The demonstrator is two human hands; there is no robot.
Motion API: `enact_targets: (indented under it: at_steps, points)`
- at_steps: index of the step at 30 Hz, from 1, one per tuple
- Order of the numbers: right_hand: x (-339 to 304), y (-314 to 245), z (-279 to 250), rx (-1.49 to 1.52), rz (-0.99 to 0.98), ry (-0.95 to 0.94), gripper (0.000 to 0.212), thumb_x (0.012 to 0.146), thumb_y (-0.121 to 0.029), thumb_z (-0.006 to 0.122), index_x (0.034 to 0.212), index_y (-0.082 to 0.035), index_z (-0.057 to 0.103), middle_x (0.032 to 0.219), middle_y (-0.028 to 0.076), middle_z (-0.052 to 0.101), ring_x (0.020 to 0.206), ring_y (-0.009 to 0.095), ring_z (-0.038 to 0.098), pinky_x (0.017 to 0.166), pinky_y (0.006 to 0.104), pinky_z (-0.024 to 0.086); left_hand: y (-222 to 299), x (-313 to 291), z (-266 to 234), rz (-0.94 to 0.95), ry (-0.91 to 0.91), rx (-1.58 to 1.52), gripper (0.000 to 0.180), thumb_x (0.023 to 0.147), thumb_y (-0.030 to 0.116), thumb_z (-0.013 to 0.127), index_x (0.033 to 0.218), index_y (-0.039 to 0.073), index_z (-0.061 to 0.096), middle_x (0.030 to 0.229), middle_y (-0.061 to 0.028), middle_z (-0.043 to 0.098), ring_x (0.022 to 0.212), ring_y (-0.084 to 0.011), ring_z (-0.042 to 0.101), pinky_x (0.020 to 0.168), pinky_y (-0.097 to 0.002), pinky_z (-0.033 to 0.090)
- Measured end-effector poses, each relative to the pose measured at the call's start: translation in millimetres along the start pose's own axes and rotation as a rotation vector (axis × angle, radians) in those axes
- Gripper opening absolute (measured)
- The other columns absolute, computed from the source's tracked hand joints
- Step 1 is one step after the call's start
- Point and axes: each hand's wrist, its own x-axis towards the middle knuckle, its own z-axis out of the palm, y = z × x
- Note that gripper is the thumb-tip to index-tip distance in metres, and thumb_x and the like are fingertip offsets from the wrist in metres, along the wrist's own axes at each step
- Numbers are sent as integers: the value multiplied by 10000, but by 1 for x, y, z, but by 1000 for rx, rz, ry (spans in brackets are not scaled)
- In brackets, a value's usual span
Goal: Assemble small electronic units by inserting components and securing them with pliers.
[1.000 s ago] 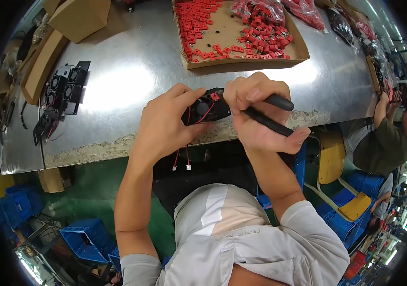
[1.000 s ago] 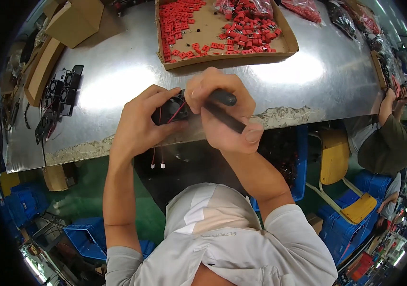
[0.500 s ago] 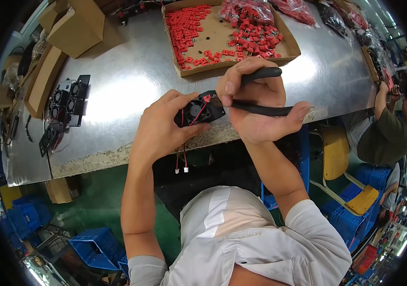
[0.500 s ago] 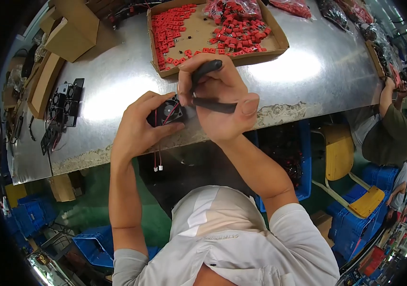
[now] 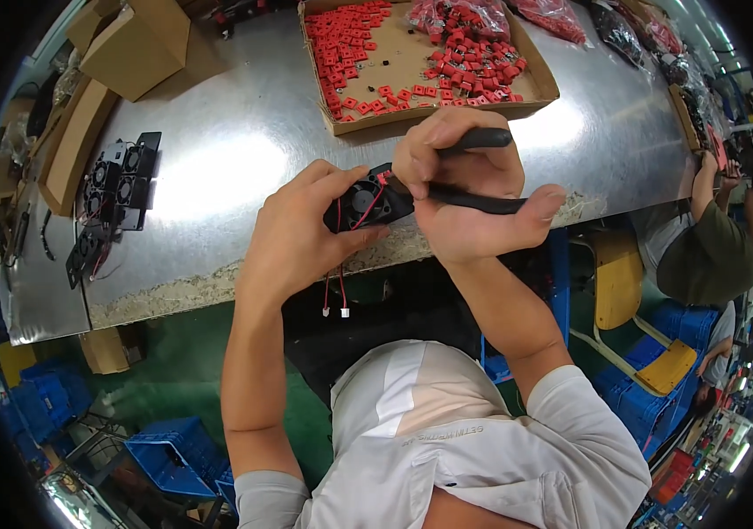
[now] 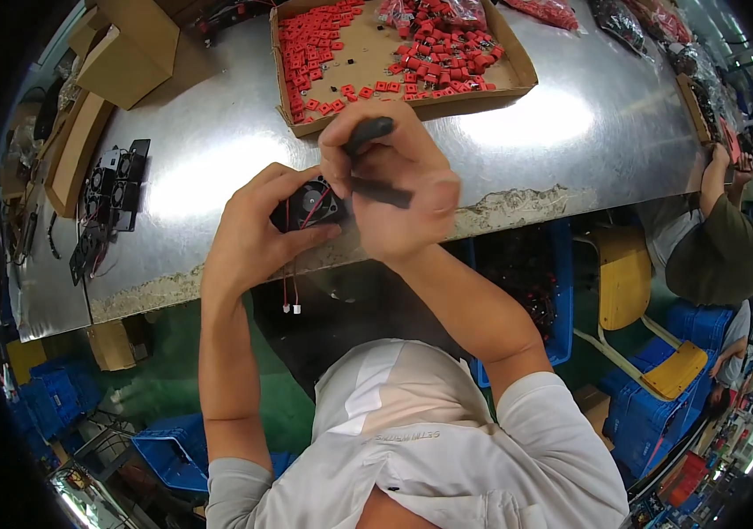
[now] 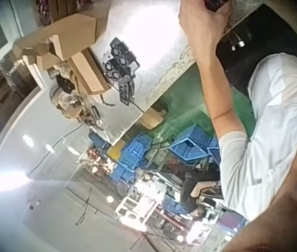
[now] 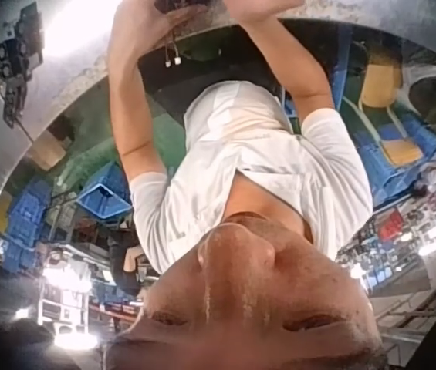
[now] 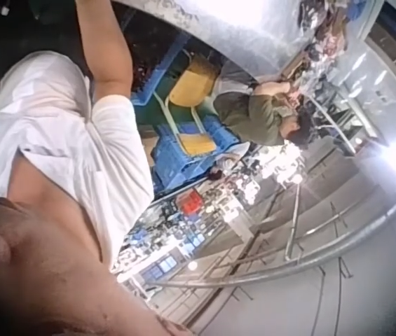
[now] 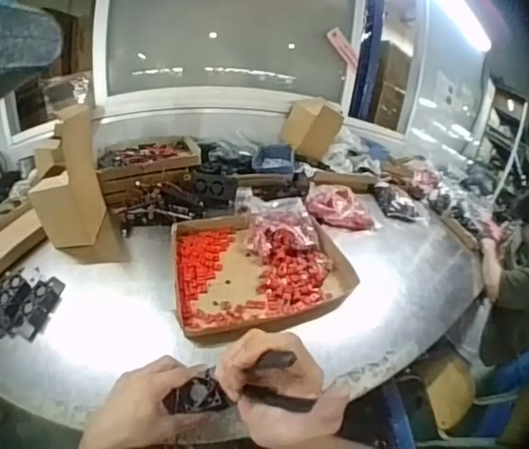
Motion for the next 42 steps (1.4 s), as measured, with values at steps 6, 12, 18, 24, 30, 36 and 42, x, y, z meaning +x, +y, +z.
enact_targets:
  at_steps: [6,12,18,24,30,36,42]
  points:
    - [20,-6,19,-419,143,153,844,875,-785,247,939,3,543,692,104,510,518,162,414,495,276,331,13,-5,13,116,133,226,570,644,159,833,1175,63,651,996,-90,623,861,-308,628,753,-389,516]
    - [33,10,15,-604,29,23,576,1027,-504,252,986,-24,568,683,15,533,535,84,452,491,234,349,12,-6,20,151,161,280,569,668,189,820,1195,82,635,1016,-93,623,882,-323,623,765,-413,516]
    - [34,-46,-13,-440,-97,-116,625,969,-544,446,1258,6,514,920,32,556,768,103,534,672,246,443,10,-19,14,-48,237,186,599,666,181,857,1217,80,643,1023,-87,625,846,-271,618,749,-360,520]
    - [9,-63,-88,-1281,-115,-553,593,799,-320,734,1286,-38,544,1022,98,575,916,240,578,823,365,472,5,-27,0,71,250,251,633,637,194,854,1225,92,642,1076,-79,633,921,-283,594,833,-383,463]
    - [0,-59,-97,-1621,-190,-796,703,720,-388,804,1296,-74,554,1237,159,545,1142,345,533,1006,449,408,12,-30,0,205,213,363,680,632,213,854,1267,137,624,1109,-53,622,1004,-269,567,912,-408,409]
    - [-21,-75,-77,-1143,239,-316,542,878,-290,719,1339,-72,534,1238,108,563,1061,208,590,873,337,490,34,-14,12,236,204,342,703,595,200,860,1253,113,630,1090,-57,628,1013,-276,558,920,-404,398]
    - [-17,-98,-78,-539,693,224,343,962,-222,594,1258,-48,595,1007,32,670,785,87,618,580,237,500,67,5,22,378,285,228,829,587,211,882,1347,100,570,1288,-98,570,1206,-336,478,1018,-453,386]
